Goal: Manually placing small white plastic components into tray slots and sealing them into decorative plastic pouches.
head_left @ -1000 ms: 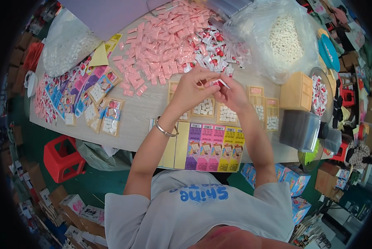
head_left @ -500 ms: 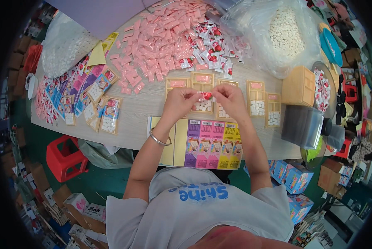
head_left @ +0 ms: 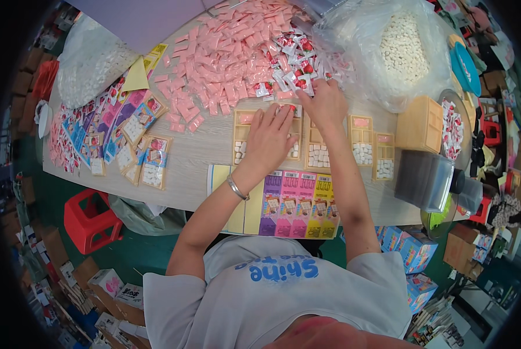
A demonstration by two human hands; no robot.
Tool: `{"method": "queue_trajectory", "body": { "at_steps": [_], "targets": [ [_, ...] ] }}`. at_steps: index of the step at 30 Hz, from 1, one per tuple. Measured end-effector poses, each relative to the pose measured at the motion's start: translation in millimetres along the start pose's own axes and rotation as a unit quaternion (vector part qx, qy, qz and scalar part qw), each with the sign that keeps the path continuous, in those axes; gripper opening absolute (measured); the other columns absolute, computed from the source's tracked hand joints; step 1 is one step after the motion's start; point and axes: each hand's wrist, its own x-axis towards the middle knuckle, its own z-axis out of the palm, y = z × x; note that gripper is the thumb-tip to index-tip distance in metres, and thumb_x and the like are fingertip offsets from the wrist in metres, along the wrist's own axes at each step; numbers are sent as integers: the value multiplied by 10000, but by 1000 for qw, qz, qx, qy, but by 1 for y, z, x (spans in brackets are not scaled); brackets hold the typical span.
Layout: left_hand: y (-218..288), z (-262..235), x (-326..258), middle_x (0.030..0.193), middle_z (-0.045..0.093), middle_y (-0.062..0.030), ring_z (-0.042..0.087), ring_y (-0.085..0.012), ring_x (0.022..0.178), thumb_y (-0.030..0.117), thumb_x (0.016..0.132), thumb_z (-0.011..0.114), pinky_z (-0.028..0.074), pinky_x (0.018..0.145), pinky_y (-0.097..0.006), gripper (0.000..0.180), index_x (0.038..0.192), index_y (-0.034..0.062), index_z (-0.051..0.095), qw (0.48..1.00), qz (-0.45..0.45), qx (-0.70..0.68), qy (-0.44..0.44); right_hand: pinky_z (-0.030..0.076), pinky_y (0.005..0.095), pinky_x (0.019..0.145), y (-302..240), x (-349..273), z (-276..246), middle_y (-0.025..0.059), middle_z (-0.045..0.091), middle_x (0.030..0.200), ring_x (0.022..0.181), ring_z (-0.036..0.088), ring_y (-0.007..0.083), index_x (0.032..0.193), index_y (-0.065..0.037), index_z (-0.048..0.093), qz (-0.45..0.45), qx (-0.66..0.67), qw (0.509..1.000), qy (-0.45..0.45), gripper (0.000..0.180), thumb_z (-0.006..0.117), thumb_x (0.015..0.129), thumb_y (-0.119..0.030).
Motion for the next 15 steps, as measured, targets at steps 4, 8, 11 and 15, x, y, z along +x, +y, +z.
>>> {"method": "queue_trajectory", "body": {
  "at_steps": [4, 8, 11, 15],
  "targets": [
    [2, 0, -5, 1479, 533, -125, 401, -315, 1431, 428, 907, 693, 282, 1188, -543, 676, 1423, 16, 548, 999, -32, -24, -33, 546, 436, 708, 3, 4, 3, 121, 685, 978, 864, 696, 327, 990, -85, 743, 16, 13, 1000, -18, 238, 748, 884, -298],
    [-1, -18, -5, 1428, 568, -164, 475, -346, 1370, 364, 931, 684, 344, 1143, -522, 576, 1394, 40, 573, 997, -44, -66, 4, 558, 434, 705, 5, -6, -2, 83, 696, 913, 838, 695, 318, 927, -129, 763, -52, 86, 993, 55, 84, 743, 866, -183],
    [-37, -47, -10, 1267, 653, -175, 570, -365, 1242, 256, 956, 647, 416, 1058, -487, 360, 1242, 39, 656, 979, -140, -141, 36, 552, 391, 647, -14, -25, -11, 49, 688, 866, 782, 688, 277, 935, -130, 771, -215, 195, 956, 51, 115, 721, 838, -98],
    [-74, -52, -41, 1132, 660, -147, 608, -352, 1048, 179, 953, 622, 450, 942, -468, 244, 1132, 20, 671, 960, -202, -83, 176, 528, 327, 584, -38, -40, 16, 4, 678, 829, 730, 666, 194, 927, -131, 772, -388, 179, 903, 45, 196, 745, 746, -62]
  ]
}}
